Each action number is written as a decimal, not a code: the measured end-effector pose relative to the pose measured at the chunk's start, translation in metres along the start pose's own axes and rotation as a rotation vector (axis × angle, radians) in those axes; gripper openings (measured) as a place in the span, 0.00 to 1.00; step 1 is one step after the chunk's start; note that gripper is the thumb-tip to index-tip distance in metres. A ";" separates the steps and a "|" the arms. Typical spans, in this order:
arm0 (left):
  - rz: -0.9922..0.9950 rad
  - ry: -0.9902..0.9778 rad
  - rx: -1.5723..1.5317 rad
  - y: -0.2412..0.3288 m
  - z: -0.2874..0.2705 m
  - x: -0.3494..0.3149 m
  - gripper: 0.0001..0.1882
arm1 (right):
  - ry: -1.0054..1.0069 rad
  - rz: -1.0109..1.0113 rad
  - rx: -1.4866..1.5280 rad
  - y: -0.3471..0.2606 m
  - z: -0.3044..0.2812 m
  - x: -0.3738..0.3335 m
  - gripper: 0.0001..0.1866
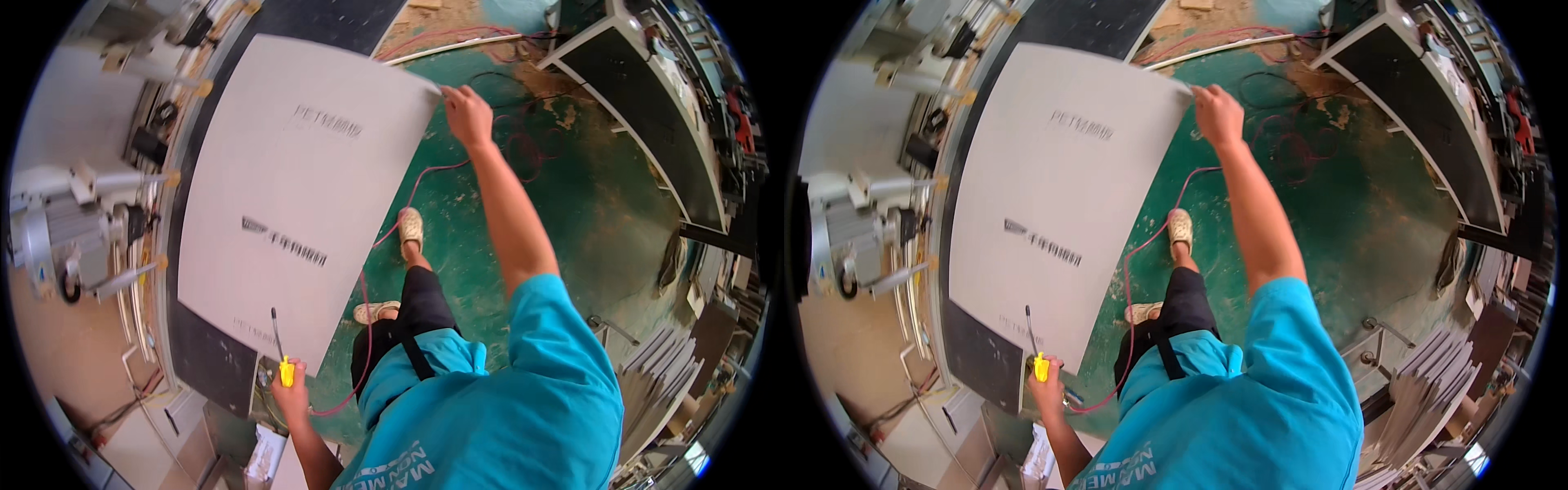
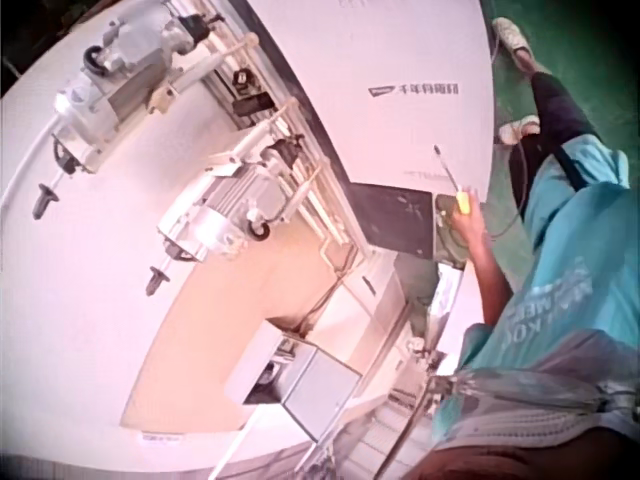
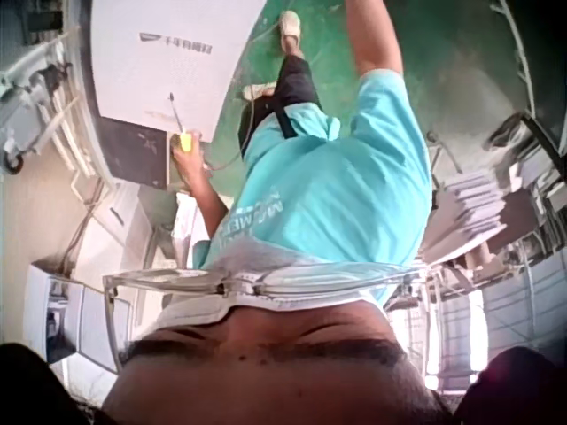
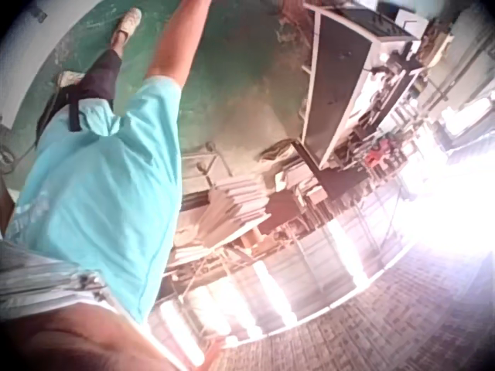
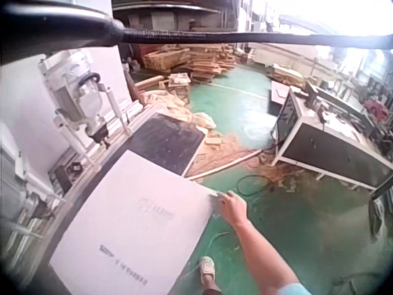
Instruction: The person positions a rectangular panel under a multi-spindle drilling machine, uses a measuring tape to align it, and operates the machine to drill holes into the panel. The person then moves the panel to a different workstation, returns it to the drilling machine, and drills more holes.
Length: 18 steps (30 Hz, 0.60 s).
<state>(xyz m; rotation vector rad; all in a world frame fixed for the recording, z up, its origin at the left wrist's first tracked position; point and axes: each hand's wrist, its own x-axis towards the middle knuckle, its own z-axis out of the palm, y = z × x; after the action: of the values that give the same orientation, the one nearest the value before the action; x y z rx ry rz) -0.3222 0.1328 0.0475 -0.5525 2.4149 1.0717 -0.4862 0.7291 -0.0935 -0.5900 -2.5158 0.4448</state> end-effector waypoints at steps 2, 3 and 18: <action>-0.060 0.000 -0.073 -0.013 -0.014 -0.010 0.11 | -0.048 -0.116 -0.085 -0.011 0.003 -0.011 0.11; -0.102 -0.001 -0.099 -0.021 -0.024 -0.020 0.11 | -0.048 -0.167 -0.092 -0.025 0.001 -0.029 0.11; -0.130 0.090 -0.121 -0.254 -0.181 -0.095 0.14 | -0.928 -0.656 0.590 -0.469 -0.049 -0.593 0.06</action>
<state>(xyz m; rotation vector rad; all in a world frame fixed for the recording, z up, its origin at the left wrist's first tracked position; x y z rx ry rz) -0.1535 -0.1458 0.0589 -0.8028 2.3633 1.1653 -0.1501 0.0500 -0.0994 0.8343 -2.9132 1.3381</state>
